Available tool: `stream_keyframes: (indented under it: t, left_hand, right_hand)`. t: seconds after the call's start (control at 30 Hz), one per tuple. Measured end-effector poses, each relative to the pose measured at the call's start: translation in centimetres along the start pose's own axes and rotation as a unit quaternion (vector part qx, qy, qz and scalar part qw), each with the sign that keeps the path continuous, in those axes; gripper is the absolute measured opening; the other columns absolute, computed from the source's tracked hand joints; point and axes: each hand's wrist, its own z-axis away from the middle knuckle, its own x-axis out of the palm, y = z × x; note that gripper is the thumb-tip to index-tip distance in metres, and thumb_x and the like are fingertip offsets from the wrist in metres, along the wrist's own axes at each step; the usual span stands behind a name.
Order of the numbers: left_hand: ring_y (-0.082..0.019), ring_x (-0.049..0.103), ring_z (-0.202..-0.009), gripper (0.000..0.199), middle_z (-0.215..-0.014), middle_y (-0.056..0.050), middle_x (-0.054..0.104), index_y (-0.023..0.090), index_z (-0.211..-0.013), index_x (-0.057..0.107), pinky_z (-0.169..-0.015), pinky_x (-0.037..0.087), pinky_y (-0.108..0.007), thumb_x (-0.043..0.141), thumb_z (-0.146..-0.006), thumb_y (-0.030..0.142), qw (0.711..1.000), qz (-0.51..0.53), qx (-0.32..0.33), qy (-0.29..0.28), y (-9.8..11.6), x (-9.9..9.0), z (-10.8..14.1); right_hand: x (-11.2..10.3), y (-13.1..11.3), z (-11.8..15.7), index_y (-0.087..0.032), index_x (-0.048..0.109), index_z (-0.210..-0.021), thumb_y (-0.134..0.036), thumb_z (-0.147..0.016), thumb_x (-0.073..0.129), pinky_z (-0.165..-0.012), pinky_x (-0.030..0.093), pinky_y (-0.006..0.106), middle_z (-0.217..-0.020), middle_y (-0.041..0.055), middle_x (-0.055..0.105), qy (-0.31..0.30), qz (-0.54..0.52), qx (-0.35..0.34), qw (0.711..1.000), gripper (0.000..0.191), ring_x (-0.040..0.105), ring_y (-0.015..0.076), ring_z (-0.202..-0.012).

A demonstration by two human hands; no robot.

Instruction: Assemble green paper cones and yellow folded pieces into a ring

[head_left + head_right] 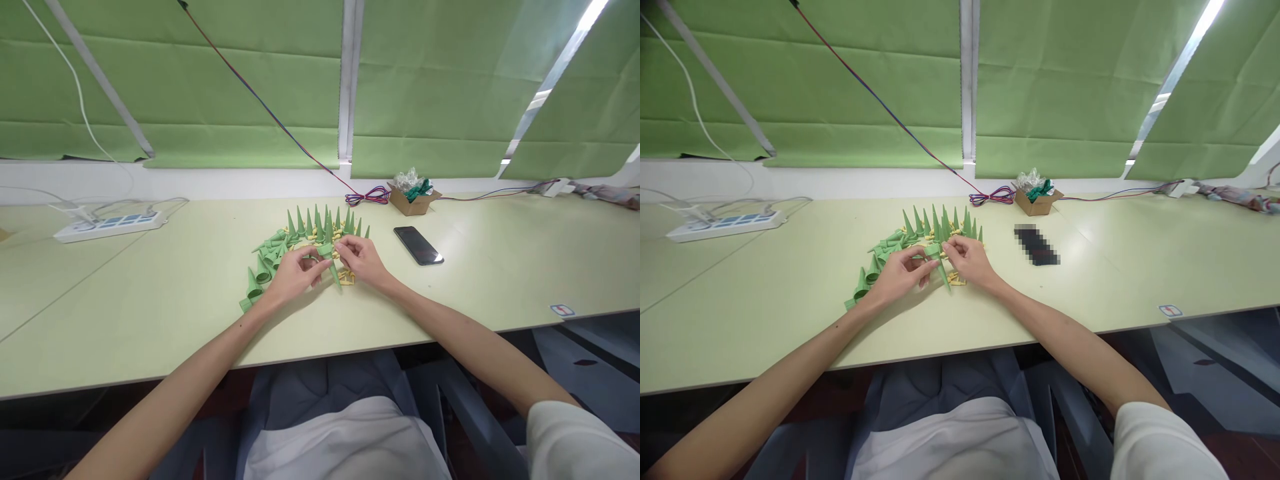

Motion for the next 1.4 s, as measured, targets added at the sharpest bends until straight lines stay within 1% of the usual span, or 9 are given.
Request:
stream_keyframes:
  t: [0.1,0.27,0.37,0.57,0.83,0.93,1.07,1.2,1.4]
  left_hand:
    - [-0.013,0.053,-0.046,0.028,-0.054,0.003,0.059,0.019,-0.086,0.060,-0.051,0.043,-0.027,0.068,-0.085,0.045,0.997,-0.042,0.049,0.036,-0.5,0.2,-0.2]
    - [-0.014,0.061,-0.058,0.028,-0.078,-0.002,0.065,0.016,-0.097,0.062,-0.056,0.050,-0.027,0.071,-0.082,0.039,0.982,-0.093,0.137,0.093,-1.0,0.4,-0.4]
    - [-0.012,0.062,-0.059,0.027,-0.088,-0.004,0.065,0.016,-0.100,0.063,-0.056,0.052,-0.027,0.070,-0.083,0.036,0.978,-0.099,0.156,0.097,-1.1,0.4,-0.3]
    - [-0.011,0.059,-0.059,0.026,-0.092,-0.005,0.063,0.017,-0.102,0.063,-0.055,0.051,-0.027,0.070,-0.083,0.034,0.978,-0.086,0.162,0.098,-1.2,0.4,-0.4]
    - [-0.011,0.058,-0.059,0.028,-0.087,-0.003,0.065,0.019,-0.102,0.060,-0.055,0.047,-0.025,0.070,-0.084,0.037,0.990,-0.071,0.078,0.088,-0.2,0.7,-0.2]
    - [-0.009,0.055,-0.051,0.032,-0.083,0.000,0.062,0.020,-0.100,0.055,-0.048,0.042,-0.023,0.073,-0.082,0.040,0.997,-0.014,0.026,0.076,0.0,0.6,-0.3]
    - [-0.012,0.059,-0.054,0.029,-0.075,0.000,0.059,0.018,-0.088,0.057,-0.048,0.047,-0.026,0.071,-0.084,0.044,0.994,0.103,-0.030,0.011,0.0,0.4,-0.7]
    - [-0.014,0.061,-0.058,0.041,-0.074,-0.007,0.062,0.014,-0.075,0.059,-0.048,0.049,-0.026,0.060,-0.092,0.052,0.966,0.234,-0.096,-0.046,0.0,0.4,-0.9]
    - [-0.015,0.062,-0.058,0.039,-0.073,-0.008,0.064,0.013,-0.088,0.061,-0.047,0.048,-0.024,0.062,-0.092,0.052,0.911,0.367,-0.164,-0.097,0.4,0.2,-0.8]
  right_hand:
    - [0.0,0.1,0.0,-0.020,0.051,-0.068,-0.054,-0.088,0.060,-0.046,0.029,0.024,-0.051,-0.0047,0.044,-0.001,-0.004,0.011,1.000,0.041,0.036,0.0083,-0.046]
    - [0.1,-0.1,0.0,-0.019,0.052,-0.068,-0.054,-0.085,0.062,-0.044,0.027,0.023,-0.048,-0.0053,0.044,0.000,-0.007,0.033,0.999,0.040,0.035,0.0077,-0.044]
    - [0.1,-0.2,0.0,-0.019,0.053,-0.068,-0.054,-0.084,0.062,-0.043,0.027,0.023,-0.047,-0.0055,0.044,-0.005,-0.014,0.046,0.999,0.039,0.035,0.0075,-0.042]
    - [0.1,-0.1,-0.1,-0.019,0.053,-0.068,-0.055,-0.083,0.063,-0.042,0.027,0.024,-0.046,-0.0055,0.045,0.000,-0.018,0.046,0.999,0.040,0.036,0.0076,-0.041]
    - [0.2,0.1,-0.1,-0.019,0.054,-0.070,-0.059,-0.084,0.064,-0.042,0.029,0.024,-0.047,-0.0055,0.046,0.004,-0.035,0.033,0.999,0.043,0.037,0.0077,-0.041]
    - [0.3,0.1,0.0,-0.020,0.054,-0.072,-0.060,-0.086,0.063,-0.043,0.031,0.024,-0.050,-0.0050,0.048,0.014,-0.039,0.020,0.999,0.043,0.038,0.0082,-0.043]
    - [0.2,0.0,0.1,-0.020,0.054,-0.077,-0.056,-0.090,0.061,-0.046,0.034,0.024,-0.056,-0.0040,0.049,0.026,-0.033,-0.014,0.999,0.039,0.042,0.0090,-0.047]
    - [0.1,-0.1,0.2,-0.020,0.056,-0.080,-0.055,-0.092,0.058,-0.050,0.037,0.025,-0.061,-0.0030,0.049,0.025,-0.013,-0.030,0.999,0.037,0.045,0.0098,-0.052]
    - [0.0,0.0,0.5,-0.019,0.060,-0.084,-0.048,-0.095,0.056,-0.053,0.037,0.025,-0.065,-0.0021,0.053,-0.002,0.044,-0.052,0.998,0.031,0.045,0.0097,-0.055]
